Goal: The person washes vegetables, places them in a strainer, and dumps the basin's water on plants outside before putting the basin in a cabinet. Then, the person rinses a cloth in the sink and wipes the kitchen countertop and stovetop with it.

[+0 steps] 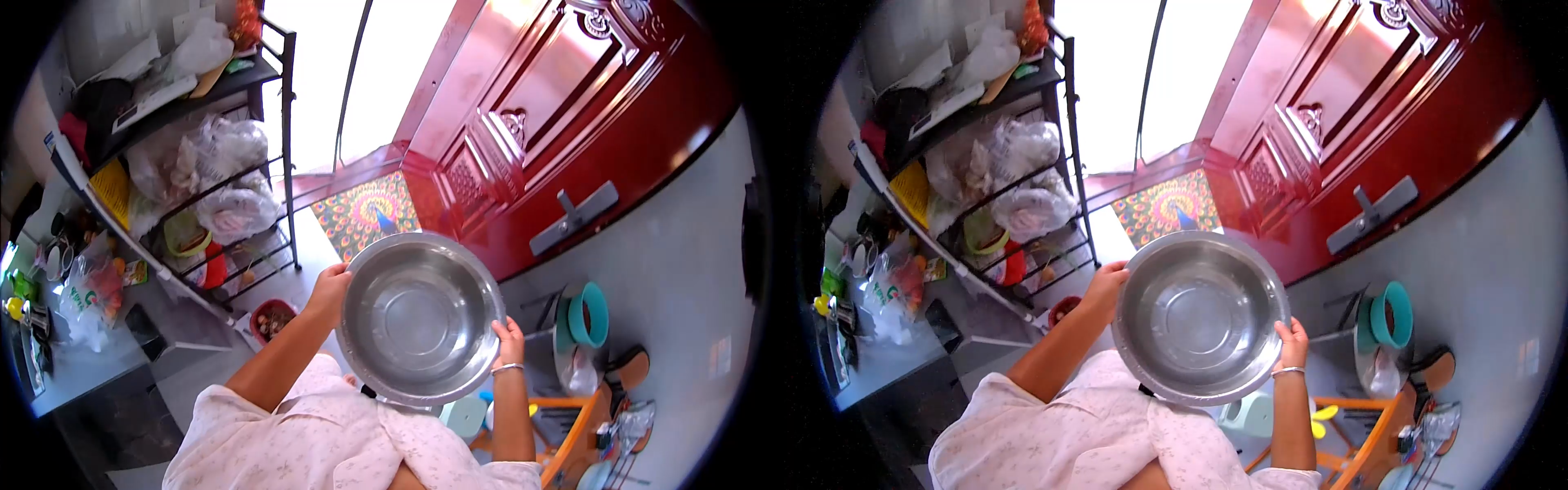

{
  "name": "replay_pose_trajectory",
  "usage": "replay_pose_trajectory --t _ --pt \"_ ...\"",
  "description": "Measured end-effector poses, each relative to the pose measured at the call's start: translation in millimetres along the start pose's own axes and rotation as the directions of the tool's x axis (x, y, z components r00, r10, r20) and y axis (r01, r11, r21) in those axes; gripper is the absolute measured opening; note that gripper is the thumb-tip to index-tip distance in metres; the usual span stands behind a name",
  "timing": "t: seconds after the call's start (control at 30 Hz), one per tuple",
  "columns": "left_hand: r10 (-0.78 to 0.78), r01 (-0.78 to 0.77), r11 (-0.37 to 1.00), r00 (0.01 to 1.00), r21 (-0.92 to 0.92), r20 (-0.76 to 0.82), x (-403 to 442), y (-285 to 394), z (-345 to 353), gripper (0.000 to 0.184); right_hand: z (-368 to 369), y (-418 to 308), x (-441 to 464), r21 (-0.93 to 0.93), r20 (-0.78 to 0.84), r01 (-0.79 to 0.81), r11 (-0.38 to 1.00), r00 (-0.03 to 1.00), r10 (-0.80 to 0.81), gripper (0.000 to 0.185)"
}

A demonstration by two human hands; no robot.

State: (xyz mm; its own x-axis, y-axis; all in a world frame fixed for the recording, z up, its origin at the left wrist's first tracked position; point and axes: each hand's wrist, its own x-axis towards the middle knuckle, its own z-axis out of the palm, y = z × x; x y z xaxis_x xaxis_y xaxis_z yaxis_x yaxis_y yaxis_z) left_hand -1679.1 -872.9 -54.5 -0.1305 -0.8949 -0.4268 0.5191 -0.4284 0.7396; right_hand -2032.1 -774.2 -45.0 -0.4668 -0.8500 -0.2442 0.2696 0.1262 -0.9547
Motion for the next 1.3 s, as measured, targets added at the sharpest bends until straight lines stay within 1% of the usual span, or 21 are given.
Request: replay_pose_trajectory --t 0.03,0.1,0.13,0.2,0.27,0.33,0.37,0.43,0.5,0.6,0.63,0.67,0.73,0.8,0.83,0.9,1.0,1.07,1.2,1.23,1.3 --pt "0.013 -0.013 0.999 1.0 -0.041 0.0 14 3 3 0.022 -4 5 34 -0.023 0.001 0.013 1.0 1.0 -0.013 0.018" --pt "0.036 -0.037 0.994 0.999 -0.105 -0.008 44 14 12 0.022 11 -3 84 0.005 0.078 -0.01 1.0 0.997 0.01 0.017" --pt "0.051 -0.051 0.993 0.999 -0.104 -0.007 60 20 20 0.022 21 -7 106 0.024 0.098 -0.034 0.999 0.995 0.032 0.016" --pt "0.058 -0.068 0.993 0.992 -0.097 -0.109 89 33 32 0.023 38 -8 151 0.055 0.13 -0.047 0.997 0.991 0.04 0.015" --pt "0.078 -0.089 0.991 0.991 -0.101 -0.108 120 44 37 0.023 54 -11 187 0.062 0.179 -0.071 0.996 0.982 0.059 0.018" --pt "0.126 -0.132 0.99 0.987 -0.055 -0.098 153 57 42 0.023 72 -11 226 -0.017 0.162 -0.022 1.0 0.987 0.024 0.022" --pt "0.12 -0.131 0.986 0.988 -0.107 -0.102 173 62 43 0.021 79 -9 248 0.012 0.194 -0.03 0.999 0.981 0.027 0.024" --pt "0.111 -0.125 0.986 0.987 -0.114 -0.116 212 74 43 0.023 95 -11 287 -0.013 0.193 -0.027 1.0 0.981 0.029 0.022" --pt "0.112 -0.131 0.984 0.981 -0.117 -0.16 251 88 46 0.025 121 -23 314 -0.012 0.195 -0.044 0.999 0.98 0.046 0.02" --pt "0.127 -0.149 0.982 0.977 -0.118 -0.174 288 120 60 0.022 162 -36 361 0.023 0.183 -0.06 0.998 0.982 0.055 0.018" --pt "0.137 -0.145 0.988 0.98 -0.051 -0.143 304 128 59 0.023 175 -43 373 0.042 0.202 -0.079 0.996 0.977 0.069 0.018" --pt "0.135 -0.144 0.988 0.98 -0.051 -0.149 320 134 60 0.023 188 -49 390 0.062 0.226 -0.094 0.994 0.971 0.078 0.019" --pt "0.145 -0.168 0.98 0.968 -0.105 -0.204 352 146 65 0.024 211 -56 432 0.02 0.237 -0.079 0.997 0.969 0.072 0.022" --pt "0.177 -0.198 0.977 0.96 -0.078 -0.219 383 153 65 0.024 231 -60 476 -0.012 0.35 -0.044 0.999 0.936 0.046 0.025" --pt "0.181 -0.209 0.973 0.955 -0.097 -0.236 396 152 62 0.024 244 -64 491 -0.005 0.339 -0.045 0.999 0.94 0.044 0.026" --pt "0.213 -0.261 0.956 0.933 -0.138 -0.289 428 164 65 0.023 263 -58 541 -0.011 0.366 -0.071 0.997 0.928 0.07 0.024" --pt "0.2 -0.254 0.96 0.916 -0.12 -0.347 456 191 71 0.024 306 -69 587 -0.018 0.427 -0.127 0.992 0.896 0.123 0.023" --pt "0.217 -0.282 0.951 0.9 -0.127 -0.378 481 208 73 0.025 338 -76 620 -0.02 0.476 -0.166 0.986 0.865 0.156 0.023" --pt "0.225 -0.3 0.948 0.869 -0.109 -0.441 532 241 66 0.026 403 -85 674 -0.06 0.487 -0.188 0.98 0.852 0.193 0.021" --pt "0.229 -0.307 0.944 0.872 -0.12 -0.433 547 252 66 0.026 416 -87 690 -0.054 0.492 -0.191 0.98 0.849 0.192 0.02" --pt "0.229 -0.315 0.936 0.884 -0.157 -0.407 586 273 58 0.026 445 -86 721 -0.055 0.501 -0.177 0.983 0.847 0.18 0.024"
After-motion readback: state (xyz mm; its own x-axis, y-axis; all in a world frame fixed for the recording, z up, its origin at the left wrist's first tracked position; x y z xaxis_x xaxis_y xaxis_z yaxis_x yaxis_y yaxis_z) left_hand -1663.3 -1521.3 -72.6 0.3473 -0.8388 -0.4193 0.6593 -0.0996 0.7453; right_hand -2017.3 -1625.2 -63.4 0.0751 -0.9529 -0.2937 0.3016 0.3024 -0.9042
